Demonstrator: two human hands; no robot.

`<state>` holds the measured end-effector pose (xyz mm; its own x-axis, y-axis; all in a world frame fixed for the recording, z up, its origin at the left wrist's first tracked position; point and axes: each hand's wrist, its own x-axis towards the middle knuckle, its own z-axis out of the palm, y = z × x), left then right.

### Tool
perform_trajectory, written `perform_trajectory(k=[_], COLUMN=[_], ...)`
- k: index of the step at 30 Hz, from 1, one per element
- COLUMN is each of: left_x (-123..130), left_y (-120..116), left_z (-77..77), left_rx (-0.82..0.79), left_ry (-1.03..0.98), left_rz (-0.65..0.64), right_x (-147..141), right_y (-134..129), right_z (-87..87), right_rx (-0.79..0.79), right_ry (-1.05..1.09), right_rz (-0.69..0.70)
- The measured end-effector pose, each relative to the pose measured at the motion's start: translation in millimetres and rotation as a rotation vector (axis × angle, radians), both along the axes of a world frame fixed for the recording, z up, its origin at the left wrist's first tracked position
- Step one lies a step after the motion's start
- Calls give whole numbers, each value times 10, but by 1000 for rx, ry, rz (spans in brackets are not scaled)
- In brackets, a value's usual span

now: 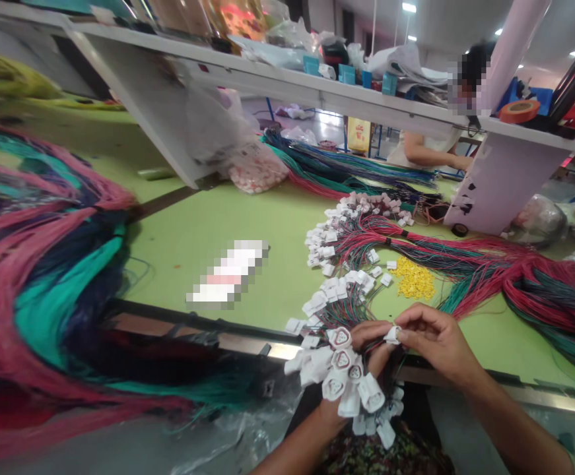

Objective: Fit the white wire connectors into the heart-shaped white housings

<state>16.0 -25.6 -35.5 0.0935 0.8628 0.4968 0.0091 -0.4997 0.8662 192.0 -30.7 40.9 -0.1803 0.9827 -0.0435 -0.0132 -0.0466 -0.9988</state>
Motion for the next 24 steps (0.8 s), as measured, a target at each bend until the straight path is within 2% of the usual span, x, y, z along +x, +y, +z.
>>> perform_trajectory(k=[3,7,11,13,15,18,21,23,24], left_x=[11,34,12,-13,-31,-20,26,58,70], left_y=[0,-53,-45,-16,15,52,67,60,52], left_z=[10,119,173,164,160,200,293,362,392], left_rx=[16,-114,-122,-131,-238,-458,-534,-545,-542], left_ry=[-13,-42,-34,-105,-238,-403,-438,-395,-365], left_rz=[28,43,-41,-90,-135,-151,-120,-83,-64], right_x=[1,-7,31,101,194,311,354,344,326], right_y=[1,11,11,-36,-144,-397,-626,-686,-682], right_z=[-44,-35,81,139,143,-17,-267,-339,-326], right_rx=[1,64,346,484,543,537,546,551,546], right_ry=[23,-51,-305,-432,-541,-744,-886,-912,-915], right_rz=[-14,25,81,78,128,400,603,623,571])
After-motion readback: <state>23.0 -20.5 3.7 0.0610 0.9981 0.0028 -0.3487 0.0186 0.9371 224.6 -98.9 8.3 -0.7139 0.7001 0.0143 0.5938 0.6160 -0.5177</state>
